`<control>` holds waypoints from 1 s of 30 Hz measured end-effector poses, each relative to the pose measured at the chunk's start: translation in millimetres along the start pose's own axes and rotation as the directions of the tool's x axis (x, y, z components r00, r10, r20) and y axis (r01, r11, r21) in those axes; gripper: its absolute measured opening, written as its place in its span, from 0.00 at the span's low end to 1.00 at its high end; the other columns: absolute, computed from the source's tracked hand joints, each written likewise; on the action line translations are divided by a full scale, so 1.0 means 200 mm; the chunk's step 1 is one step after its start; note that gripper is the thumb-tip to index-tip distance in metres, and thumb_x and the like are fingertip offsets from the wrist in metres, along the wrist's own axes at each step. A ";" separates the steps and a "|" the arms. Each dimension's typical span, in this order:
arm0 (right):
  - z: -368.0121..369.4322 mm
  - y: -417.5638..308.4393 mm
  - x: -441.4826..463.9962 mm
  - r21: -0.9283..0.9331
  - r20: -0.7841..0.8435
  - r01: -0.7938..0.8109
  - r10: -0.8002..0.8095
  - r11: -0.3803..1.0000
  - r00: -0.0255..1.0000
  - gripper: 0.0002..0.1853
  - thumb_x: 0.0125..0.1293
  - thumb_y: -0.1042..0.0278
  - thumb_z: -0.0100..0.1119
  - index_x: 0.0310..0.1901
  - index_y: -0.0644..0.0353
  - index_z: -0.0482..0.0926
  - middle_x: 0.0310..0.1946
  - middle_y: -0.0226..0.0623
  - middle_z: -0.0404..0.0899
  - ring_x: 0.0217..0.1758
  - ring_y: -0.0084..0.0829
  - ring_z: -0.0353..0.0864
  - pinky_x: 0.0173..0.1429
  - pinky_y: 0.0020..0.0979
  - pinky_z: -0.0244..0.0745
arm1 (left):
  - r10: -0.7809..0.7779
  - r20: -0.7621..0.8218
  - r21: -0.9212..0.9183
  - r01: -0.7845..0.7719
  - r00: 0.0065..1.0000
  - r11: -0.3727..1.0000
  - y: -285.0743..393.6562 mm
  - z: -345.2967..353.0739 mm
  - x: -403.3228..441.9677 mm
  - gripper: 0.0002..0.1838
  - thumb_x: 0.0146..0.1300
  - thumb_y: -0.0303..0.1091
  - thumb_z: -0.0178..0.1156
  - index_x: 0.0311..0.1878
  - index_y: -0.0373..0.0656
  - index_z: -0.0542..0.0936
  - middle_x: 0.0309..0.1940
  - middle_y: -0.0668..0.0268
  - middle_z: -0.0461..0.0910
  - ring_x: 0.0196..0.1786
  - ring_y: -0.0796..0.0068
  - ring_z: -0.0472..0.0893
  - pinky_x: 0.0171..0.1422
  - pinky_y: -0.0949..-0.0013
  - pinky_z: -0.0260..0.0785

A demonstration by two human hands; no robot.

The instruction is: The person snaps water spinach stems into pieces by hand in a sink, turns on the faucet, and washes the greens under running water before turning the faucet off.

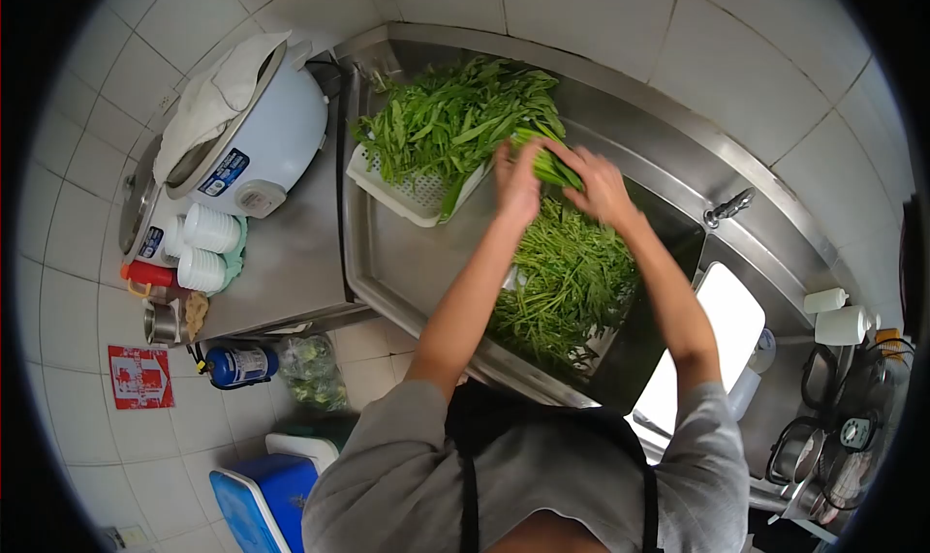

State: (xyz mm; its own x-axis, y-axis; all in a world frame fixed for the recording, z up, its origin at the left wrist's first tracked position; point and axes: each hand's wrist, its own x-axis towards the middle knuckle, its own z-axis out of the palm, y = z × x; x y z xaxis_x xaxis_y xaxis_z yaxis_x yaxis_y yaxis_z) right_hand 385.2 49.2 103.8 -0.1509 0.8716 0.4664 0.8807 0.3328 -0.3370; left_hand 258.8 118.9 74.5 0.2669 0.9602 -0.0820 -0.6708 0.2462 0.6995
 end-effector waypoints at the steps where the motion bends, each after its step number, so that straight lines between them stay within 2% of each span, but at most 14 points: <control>1: -0.02 -0.06 0.13 -0.105 0.068 0.034 -0.027 0.994 0.997 0.45 0.40 0.73 0.64 0.63 0.41 0.56 0.32 0.41 0.71 0.35 0.42 0.74 0.40 0.40 0.69 | 0.015 -0.018 0.022 -0.015 1.000 1.000 0.14 -0.07 0.05 0.32 0.52 0.38 0.64 0.55 0.42 0.56 0.43 0.63 0.67 0.46 0.72 0.69 0.46 0.68 0.66; 3: 0.01 -0.15 0.37 -0.215 0.198 0.216 -0.174 0.953 0.965 0.40 0.43 0.73 0.62 0.61 0.41 0.60 0.33 0.39 0.73 0.36 0.41 0.75 0.42 0.37 0.69 | 0.142 -0.053 0.298 -0.120 0.988 0.947 0.39 -0.28 0.17 0.31 0.53 0.52 0.59 0.53 0.45 0.60 0.43 0.66 0.64 0.44 0.75 0.65 0.50 0.68 0.57; 5: 0.14 -0.24 0.57 -0.324 0.378 0.369 -0.239 0.871 0.895 0.36 0.45 0.70 0.61 0.60 0.39 0.61 0.35 0.37 0.74 0.38 0.39 0.76 0.45 0.35 0.69 | 0.341 -0.182 0.429 -0.237 0.922 0.872 0.57 -0.39 0.16 0.28 0.57 0.54 0.52 0.53 0.43 0.64 0.43 0.66 0.65 0.47 0.74 0.64 0.54 0.64 0.55; 8: 0.41 -0.45 0.79 -0.405 0.656 0.529 -0.166 0.746 0.736 0.31 0.50 0.63 0.59 0.58 0.35 0.63 0.42 0.31 0.73 0.52 0.33 0.71 0.58 0.39 0.61 | 0.218 -0.154 0.523 -0.107 0.964 0.845 0.69 -0.55 0.20 0.30 0.62 0.55 0.44 0.58 0.42 0.61 0.53 0.61 0.64 0.57 0.68 0.62 0.62 0.63 0.51; 11: 0.57 -0.58 0.88 -0.399 0.852 0.702 -0.045 0.589 0.522 0.32 0.49 0.61 0.62 0.58 0.33 0.63 0.55 0.28 0.66 0.65 0.32 0.56 0.67 0.45 0.46 | 0.006 -0.115 0.659 0.072 0.993 0.749 0.72 -0.66 0.24 0.35 0.63 0.60 0.38 0.63 0.41 0.57 0.60 0.59 0.60 0.63 0.66 0.57 0.66 0.64 0.44; 12: 0.59 -0.60 0.91 -0.395 0.876 0.660 0.046 0.639 0.480 0.39 0.44 0.56 0.66 0.61 0.33 0.61 0.65 0.30 0.54 0.71 0.37 0.40 0.70 0.50 0.35 | -0.080 -0.083 0.673 0.115 0.993 0.730 0.70 -0.69 0.25 0.37 0.62 0.62 0.36 0.64 0.42 0.56 0.62 0.59 0.59 0.64 0.67 0.56 0.67 0.64 0.41; 14: 0.58 -0.57 0.95 -0.338 0.889 0.573 0.053 0.747 0.455 0.44 0.39 0.53 0.69 0.62 0.33 0.58 0.67 0.31 0.49 0.72 0.39 0.37 0.70 0.50 0.32 | -0.286 -0.092 0.741 0.257 0.954 0.621 0.67 -0.75 0.28 0.43 0.59 0.69 0.31 0.67 0.42 0.51 0.67 0.59 0.50 0.68 0.66 0.50 0.69 0.65 0.36; 16: 0.52 -0.52 0.97 -0.289 0.884 0.462 0.049 0.838 0.465 0.52 0.33 0.46 0.71 0.65 0.36 0.55 0.68 0.34 0.46 0.72 0.41 0.34 0.70 0.51 0.31 | -0.281 -0.041 0.730 0.221 0.959 0.646 0.65 -0.75 0.30 0.43 0.60 0.68 0.31 0.67 0.41 0.49 0.67 0.58 0.49 0.68 0.64 0.49 0.69 0.63 0.37; 19: 0.36 -0.45 0.94 -0.243 0.785 0.206 0.068 0.948 0.616 0.50 0.37 0.45 0.68 0.65 0.38 0.55 0.68 0.36 0.47 0.72 0.41 0.35 0.70 0.50 0.31 | -0.289 0.036 0.805 0.143 0.957 0.575 0.62 -0.72 0.32 0.42 0.61 0.66 0.32 0.67 0.40 0.50 0.66 0.54 0.50 0.68 0.59 0.50 0.69 0.62 0.40; 21: 0.24 -0.36 0.85 -0.237 0.580 0.110 0.050 0.965 0.813 0.41 0.45 0.46 0.63 0.63 0.42 0.60 0.64 0.38 0.57 0.71 0.43 0.41 0.68 0.53 0.38 | -0.293 0.110 0.886 0.039 0.950 0.462 0.57 -0.68 0.32 0.41 0.61 0.64 0.34 0.66 0.39 0.50 0.66 0.52 0.50 0.67 0.56 0.51 0.69 0.61 0.42; 24: 0.03 -0.22 0.63 -0.151 0.283 -0.115 0.155 0.982 0.947 0.34 0.51 0.49 0.59 0.61 0.45 0.63 0.61 0.43 0.61 0.69 0.44 0.48 0.66 0.51 0.48 | -0.285 0.232 0.959 -0.170 0.930 0.225 0.47 -0.62 0.28 0.40 0.62 0.62 0.35 0.66 0.38 0.50 0.65 0.48 0.51 0.67 0.51 0.53 0.68 0.60 0.45; 27: -0.01 0.03 0.25 -0.075 0.134 -0.346 0.353 0.935 0.926 0.31 0.54 0.51 0.57 0.59 0.51 0.65 0.54 0.48 0.69 0.62 0.44 0.63 0.62 0.40 0.60 | -0.241 0.309 0.951 -0.297 0.920 0.085 0.37 -0.63 0.25 0.42 0.60 0.64 0.39 0.65 0.36 0.51 0.63 0.44 0.53 0.65 0.46 0.55 0.67 0.56 0.48; 29: 0.00 0.12 -0.03 0.034 0.299 -0.617 0.581 0.786 0.757 0.27 0.58 0.54 0.54 0.57 0.57 0.67 0.52 0.49 0.71 0.56 0.45 0.69 0.61 0.38 0.62 | -0.257 0.342 0.940 -0.334 0.904 0.075 0.36 -0.66 0.31 0.43 0.59 0.65 0.39 0.65 0.35 0.51 0.63 0.43 0.52 0.65 0.46 0.56 0.67 0.55 0.48; 30: 0.06 0.18 -0.20 -0.007 0.301 -0.618 0.591 0.786 0.748 0.27 0.57 0.53 0.55 0.56 0.59 0.68 0.50 0.50 0.72 0.53 0.45 0.71 0.59 0.38 0.64 | -0.181 0.292 0.956 -0.290 0.939 0.034 0.39 -0.63 0.27 0.44 0.59 0.65 0.39 0.65 0.34 0.51 0.63 0.42 0.52 0.66 0.45 0.54 0.67 0.53 0.48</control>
State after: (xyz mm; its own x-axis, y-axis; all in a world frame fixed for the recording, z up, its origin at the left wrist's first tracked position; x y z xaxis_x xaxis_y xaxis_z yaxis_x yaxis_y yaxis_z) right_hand 417.5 29.8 63.9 0.2728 0.9572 -0.0963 0.7886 -0.2799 -0.5476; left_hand 134.2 205.8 35.8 0.5740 0.8189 0.0031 0.5614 -0.3963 0.7265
